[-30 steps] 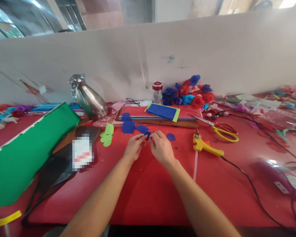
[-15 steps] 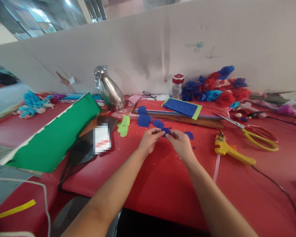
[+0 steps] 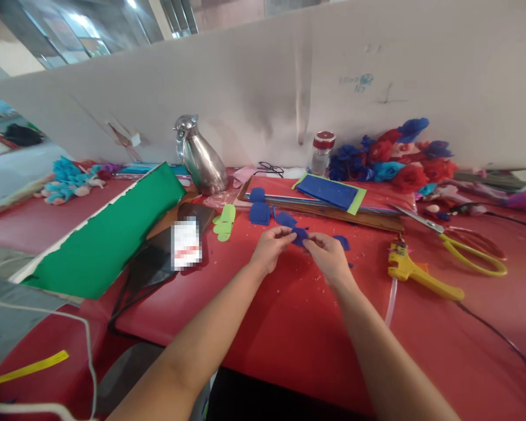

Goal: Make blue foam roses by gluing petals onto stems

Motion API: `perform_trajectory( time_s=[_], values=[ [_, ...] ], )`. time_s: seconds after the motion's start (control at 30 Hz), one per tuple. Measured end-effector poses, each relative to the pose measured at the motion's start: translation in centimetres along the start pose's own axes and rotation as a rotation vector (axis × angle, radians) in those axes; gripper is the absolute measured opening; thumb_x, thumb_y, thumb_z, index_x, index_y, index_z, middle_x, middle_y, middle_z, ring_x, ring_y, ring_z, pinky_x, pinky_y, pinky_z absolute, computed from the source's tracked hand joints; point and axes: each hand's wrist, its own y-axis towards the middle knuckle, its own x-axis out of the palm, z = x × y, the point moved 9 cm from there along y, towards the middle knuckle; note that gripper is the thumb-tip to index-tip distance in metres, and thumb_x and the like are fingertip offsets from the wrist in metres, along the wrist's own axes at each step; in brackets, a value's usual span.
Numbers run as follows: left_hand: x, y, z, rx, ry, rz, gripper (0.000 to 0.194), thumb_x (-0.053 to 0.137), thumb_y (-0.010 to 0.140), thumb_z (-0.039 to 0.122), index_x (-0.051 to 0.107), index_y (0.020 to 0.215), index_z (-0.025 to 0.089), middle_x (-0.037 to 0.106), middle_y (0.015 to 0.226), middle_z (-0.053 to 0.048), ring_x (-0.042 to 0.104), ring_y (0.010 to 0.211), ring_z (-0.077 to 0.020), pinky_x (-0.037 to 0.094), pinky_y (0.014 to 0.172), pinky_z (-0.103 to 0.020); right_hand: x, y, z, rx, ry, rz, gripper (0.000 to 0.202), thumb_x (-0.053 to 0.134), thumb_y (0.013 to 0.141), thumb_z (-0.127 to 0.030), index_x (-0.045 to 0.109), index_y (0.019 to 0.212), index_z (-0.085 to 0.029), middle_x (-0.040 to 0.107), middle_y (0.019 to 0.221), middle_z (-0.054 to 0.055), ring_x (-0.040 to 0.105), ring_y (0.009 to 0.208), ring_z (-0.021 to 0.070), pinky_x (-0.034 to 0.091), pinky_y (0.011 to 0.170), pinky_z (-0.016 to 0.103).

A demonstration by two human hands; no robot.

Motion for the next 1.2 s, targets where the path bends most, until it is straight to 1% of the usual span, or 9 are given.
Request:
perform_trajectory(
  time_s=[0.17, 0.37, 0.57, 0.7, 0.77, 0.9, 1.03, 1.13, 1.2],
  values=[
    [-0.1, 0.0, -0.1, -0.006, -0.002, -0.001, 0.027, 0.078, 0.054, 0.03, 0.062, 0.07, 0.015, 0.055, 0.062, 0.003, 0.036, 0.051, -0.0045, 0.023, 0.051, -0.022, 0.0, 0.2, 0.3, 0.0, 0.002, -0.013, 0.029, 0.07, 0.056, -0.038, 0.067, 0.076, -0.017, 0.065, 0.063, 0.001, 0.059, 0.059, 0.0137, 0.046, 0.059, 0.026],
    [-0.4, -0.2, 0.3, 0.012, 0.018, 0.014, 0.025, 0.078, 0.056, 0.03, 0.062, 0.069, 0.015, 0.054, 0.06, 0.004, 0.036, 0.05, -0.0043, 0.024, 0.051, -0.022, 0.1, 0.1, 0.4, 0.0, 0.069, -0.004, 0.033, 0.075, 0.054, -0.039, 0.066, 0.076, -0.017, 0.067, 0.065, 0.002, 0.057, 0.057, 0.0118, 0.046, 0.059, 0.026],
    [-0.7, -0.1, 0.2, 0.001, 0.028, 0.04, 0.025, 0.076, 0.058, 0.032, 0.063, 0.069, 0.016, 0.051, 0.058, 0.004, 0.031, 0.049, -0.0049, 0.02, 0.051, -0.024, 0.0, 0.1, 0.6, -0.001, 0.082, 0.006, 0.039, 0.078, 0.052, -0.04, 0.066, 0.08, -0.016, 0.066, 0.062, 0.001, 0.058, 0.055, 0.0121, 0.046, 0.058, 0.026],
    [-0.5, -0.2, 0.3, 0.0, 0.017, 0.027, 0.027, 0.077, 0.056, 0.034, 0.063, 0.07, 0.016, 0.051, 0.058, 0.004, 0.031, 0.05, -0.0052, 0.02, 0.052, -0.024, -0.2, 0.2, 0.6, -0.011, 0.065, 0.019, 0.042, 0.079, 0.051, -0.043, 0.065, 0.08, -0.016, 0.066, 0.063, 0.002, 0.058, 0.056, 0.0128, 0.046, 0.058, 0.027],
    [-0.2, -0.3, 0.3, -0.014, 0.001, -0.001, 0.028, 0.078, 0.054, 0.033, 0.064, 0.071, 0.016, 0.053, 0.062, 0.003, 0.035, 0.052, -0.0056, 0.022, 0.053, -0.024, -0.2, 0.1, 0.5, -0.015, 0.064, 0.026, 0.043, 0.079, 0.051, -0.044, 0.065, 0.081, -0.016, 0.066, 0.062, 0.002, 0.058, 0.056, 0.0129, 0.045, 0.058, 0.027],
    [0.3, -0.5, 0.3, -0.017, -0.019, -0.042, 0.029, 0.08, 0.05, 0.027, 0.063, 0.07, 0.016, 0.059, 0.07, 0.001, 0.045, 0.059, -0.0069, 0.028, 0.058, -0.023, -0.3, 0.0, 0.4, -0.028, 0.048, 0.028, 0.04, 0.078, 0.052, -0.046, 0.066, 0.077, -0.016, 0.066, 0.064, 0.003, 0.057, 0.059, 0.0137, 0.044, 0.059, 0.027],
    [0.2, -0.3, 0.4, -0.008, 0.005, -0.035, 0.026, 0.079, 0.052, 0.027, 0.064, 0.069, 0.015, 0.059, 0.066, 0.002, 0.044, 0.057, -0.0065, 0.029, 0.056, -0.022, -0.4, 0.2, 0.5, -0.025, 0.057, 0.046, 0.039, 0.077, 0.052, -0.048, 0.066, 0.073, -0.017, 0.064, 0.063, 0.002, 0.055, 0.059, 0.0131, 0.042, 0.059, 0.027],
    [-0.5, -0.1, 0.3, -0.021, 0.022, 0.02, 0.028, 0.079, 0.051, 0.029, 0.064, 0.07, 0.015, 0.057, 0.061, 0.003, 0.041, 0.052, -0.0058, 0.027, 0.053, -0.021, -0.5, 0.3, 0.4, -0.013, 0.088, 0.058, 0.038, 0.075, 0.052, -0.051, 0.065, 0.066, -0.017, 0.06, 0.057, 0.0, 0.051, 0.056, 0.0118, 0.041, 0.057, 0.026],
    [-0.8, 0.0, 0.4, -0.021, 0.029, 0.04, 0.03, 0.079, 0.051, 0.031, 0.065, 0.071, 0.015, 0.057, 0.062, 0.003, 0.042, 0.053, -0.0058, 0.027, 0.052, -0.021, -0.5, 0.4, 0.3, -0.007, 0.122, 0.056, 0.037, 0.075, 0.052, -0.051, 0.064, 0.063, -0.018, 0.059, 0.056, 0.0, 0.05, 0.054, 0.0113, 0.041, 0.056, 0.025]
  ],
)
